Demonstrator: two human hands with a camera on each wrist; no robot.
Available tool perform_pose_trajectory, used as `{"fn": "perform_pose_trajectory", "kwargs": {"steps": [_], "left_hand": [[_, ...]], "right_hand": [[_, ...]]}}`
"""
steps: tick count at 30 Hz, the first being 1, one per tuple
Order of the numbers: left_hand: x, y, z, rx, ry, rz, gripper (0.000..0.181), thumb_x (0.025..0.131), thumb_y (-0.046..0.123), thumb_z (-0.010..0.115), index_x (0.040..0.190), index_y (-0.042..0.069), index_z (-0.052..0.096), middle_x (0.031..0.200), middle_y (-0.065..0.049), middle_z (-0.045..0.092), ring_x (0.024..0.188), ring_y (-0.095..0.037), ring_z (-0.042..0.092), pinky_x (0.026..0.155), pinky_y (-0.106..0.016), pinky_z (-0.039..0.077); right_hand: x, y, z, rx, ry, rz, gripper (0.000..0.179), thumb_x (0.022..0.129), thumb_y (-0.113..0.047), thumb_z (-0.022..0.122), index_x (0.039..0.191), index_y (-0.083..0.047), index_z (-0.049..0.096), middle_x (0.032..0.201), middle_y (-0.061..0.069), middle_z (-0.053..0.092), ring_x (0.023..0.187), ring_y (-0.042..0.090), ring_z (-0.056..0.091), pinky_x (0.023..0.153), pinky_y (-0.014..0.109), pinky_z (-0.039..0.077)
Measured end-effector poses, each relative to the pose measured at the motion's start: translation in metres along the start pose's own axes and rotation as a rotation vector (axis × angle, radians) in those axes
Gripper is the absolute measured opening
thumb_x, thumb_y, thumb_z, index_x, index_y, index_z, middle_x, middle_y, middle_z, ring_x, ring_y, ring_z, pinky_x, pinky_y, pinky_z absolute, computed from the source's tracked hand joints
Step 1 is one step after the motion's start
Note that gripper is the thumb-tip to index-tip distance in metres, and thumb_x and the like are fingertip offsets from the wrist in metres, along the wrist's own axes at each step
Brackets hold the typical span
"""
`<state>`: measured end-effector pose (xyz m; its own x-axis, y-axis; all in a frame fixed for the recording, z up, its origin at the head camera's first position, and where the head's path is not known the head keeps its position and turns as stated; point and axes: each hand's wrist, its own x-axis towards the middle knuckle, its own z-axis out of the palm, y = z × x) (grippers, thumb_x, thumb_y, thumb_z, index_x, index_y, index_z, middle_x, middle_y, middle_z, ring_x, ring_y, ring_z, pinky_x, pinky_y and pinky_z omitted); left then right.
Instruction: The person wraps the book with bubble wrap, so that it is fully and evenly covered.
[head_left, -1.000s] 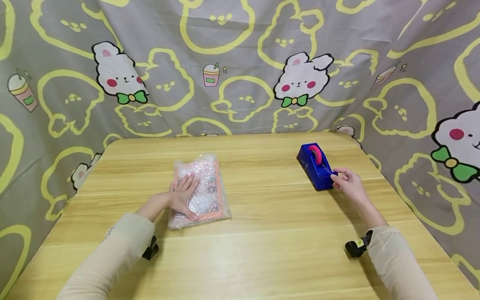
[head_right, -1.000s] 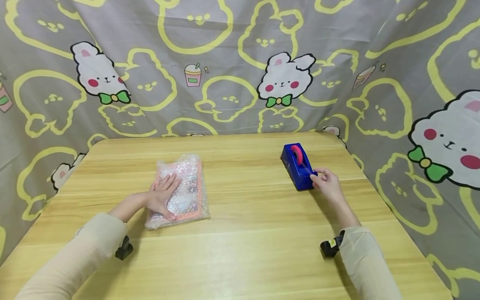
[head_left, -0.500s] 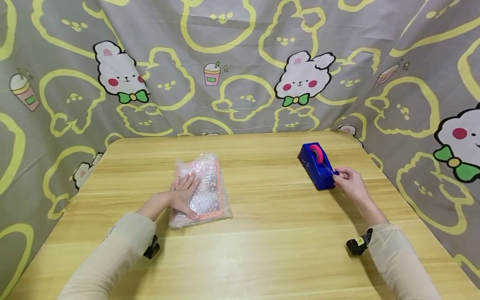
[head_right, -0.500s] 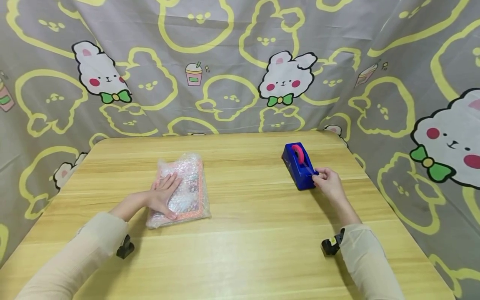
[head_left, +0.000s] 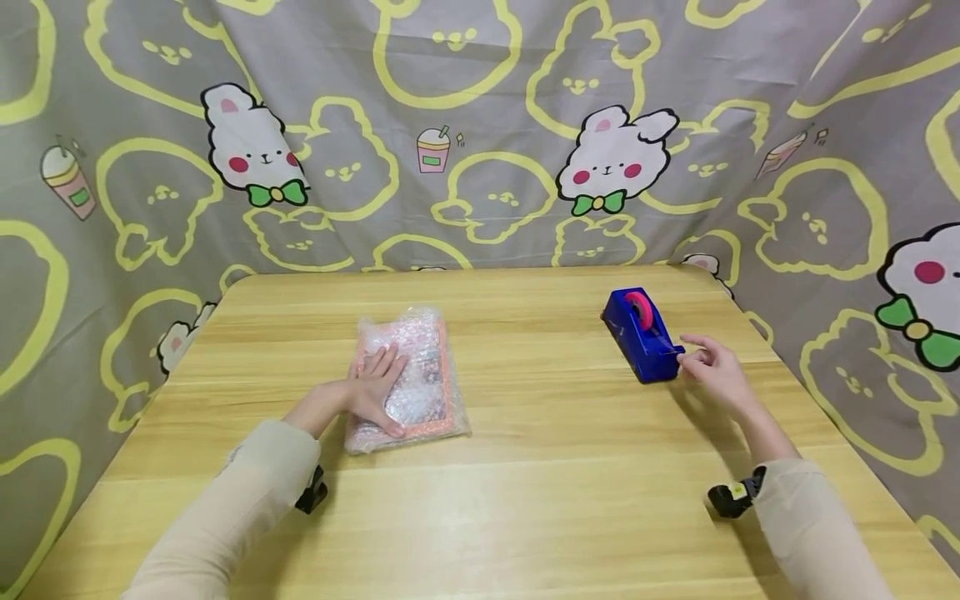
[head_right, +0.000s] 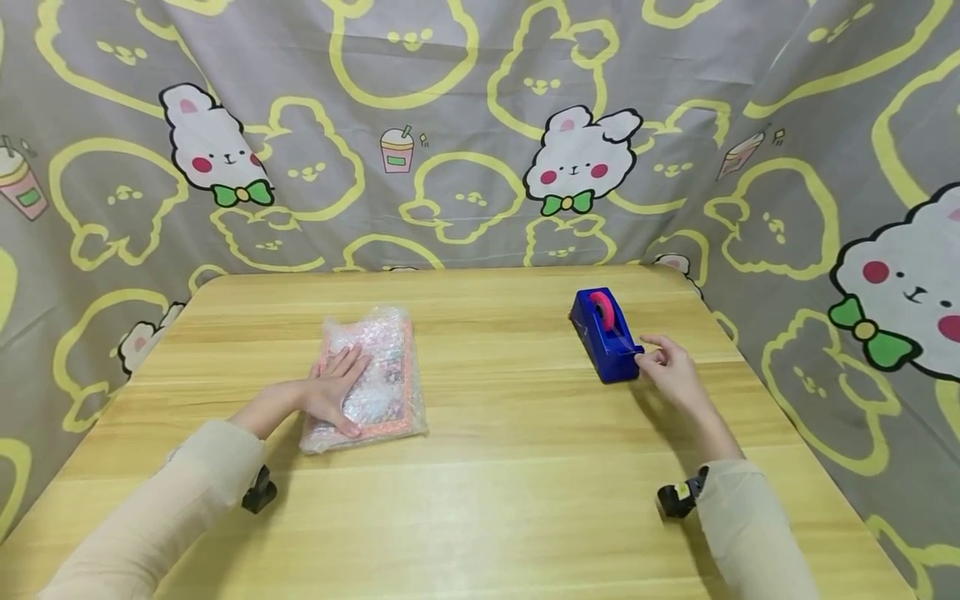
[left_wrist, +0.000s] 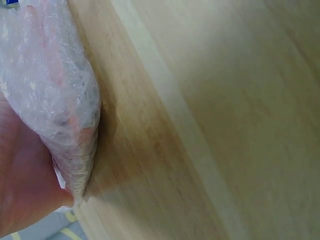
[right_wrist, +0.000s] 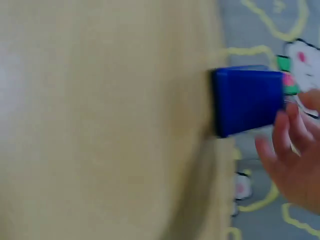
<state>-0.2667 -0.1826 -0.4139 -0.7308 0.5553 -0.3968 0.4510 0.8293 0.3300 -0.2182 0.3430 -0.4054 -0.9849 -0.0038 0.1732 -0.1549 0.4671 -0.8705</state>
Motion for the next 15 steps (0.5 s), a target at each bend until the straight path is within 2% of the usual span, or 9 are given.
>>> {"fn": "perform_pose_trajectory", "kwargs": {"steps": [3, 5, 6, 8, 10, 15], "left_hand": [[-0.004, 0.000, 0.000, 0.000, 0.001, -0.008, 0.131, 0.060, 0.062, 0.072, 0.144, 0.000, -0.008, 0.145, -0.024, -0.024, 0.133, -0.041, -0.019, 0.099, -0.067, -0.009], [-0.006, -0.001, -0.001, -0.004, 0.002, -0.009, 0.131, 0.060, 0.061, 0.073, 0.144, -0.001, -0.008, 0.145, -0.025, -0.024, 0.133, -0.041, -0.019, 0.099, -0.067, -0.010], [-0.006, -0.001, -0.001, -0.006, 0.002, -0.009, 0.131, 0.060, 0.061, 0.073, 0.144, -0.001, -0.008, 0.145, -0.025, -0.024, 0.133, -0.042, -0.019, 0.099, -0.067, -0.010], [-0.007, -0.002, -0.002, -0.005, 0.003, -0.005, 0.131, 0.061, 0.061, 0.072, 0.144, -0.001, -0.007, 0.145, -0.025, -0.023, 0.133, -0.042, -0.019, 0.099, -0.067, -0.010], [-0.006, -0.002, -0.002, 0.002, 0.002, -0.003, 0.130, 0.061, 0.062, 0.072, 0.144, -0.001, -0.008, 0.145, -0.025, -0.024, 0.133, -0.042, -0.019, 0.099, -0.067, -0.010], [0.000, 0.001, -0.001, 0.023, -0.015, -0.010, 0.131, 0.061, 0.063, 0.071, 0.144, 0.002, -0.010, 0.146, -0.022, -0.025, 0.134, -0.039, -0.020, 0.100, -0.065, -0.011]], "right_hand": [[-0.003, -0.015, 0.000, 0.246, -0.141, -0.094, 0.040, 0.091, 0.002, 0.047, 0.129, -0.013, 0.042, 0.078, -0.007, 0.059, 0.070, 0.004, 0.058, 0.067, 0.017, 0.050], [-0.002, -0.028, 0.008, 0.348, -0.237, -0.174, 0.049, 0.091, 0.007, 0.044, 0.131, -0.021, 0.040, 0.084, -0.004, 0.058, 0.076, 0.006, 0.059, 0.070, 0.017, 0.051], [-0.001, -0.035, 0.014, 0.363, -0.273, -0.212, 0.052, 0.090, 0.009, 0.044, 0.133, -0.020, 0.039, 0.086, -0.003, 0.057, 0.077, 0.006, 0.059, 0.071, 0.017, 0.050], [0.001, -0.049, 0.028, 0.337, -0.312, -0.276, 0.056, 0.089, 0.012, 0.043, 0.138, -0.014, 0.036, 0.087, -0.002, 0.057, 0.077, 0.006, 0.058, 0.070, 0.017, 0.050], [0.005, -0.062, 0.044, 0.302, -0.339, -0.305, 0.057, 0.089, 0.011, 0.045, 0.141, -0.008, 0.032, 0.089, 0.000, 0.058, 0.079, 0.006, 0.058, 0.070, 0.017, 0.050], [0.014, -0.088, 0.086, 0.191, -0.429, -0.326, 0.059, 0.089, 0.008, 0.048, 0.142, 0.004, 0.022, 0.096, 0.013, 0.064, 0.081, 0.005, 0.060, 0.071, 0.020, 0.051]]}}
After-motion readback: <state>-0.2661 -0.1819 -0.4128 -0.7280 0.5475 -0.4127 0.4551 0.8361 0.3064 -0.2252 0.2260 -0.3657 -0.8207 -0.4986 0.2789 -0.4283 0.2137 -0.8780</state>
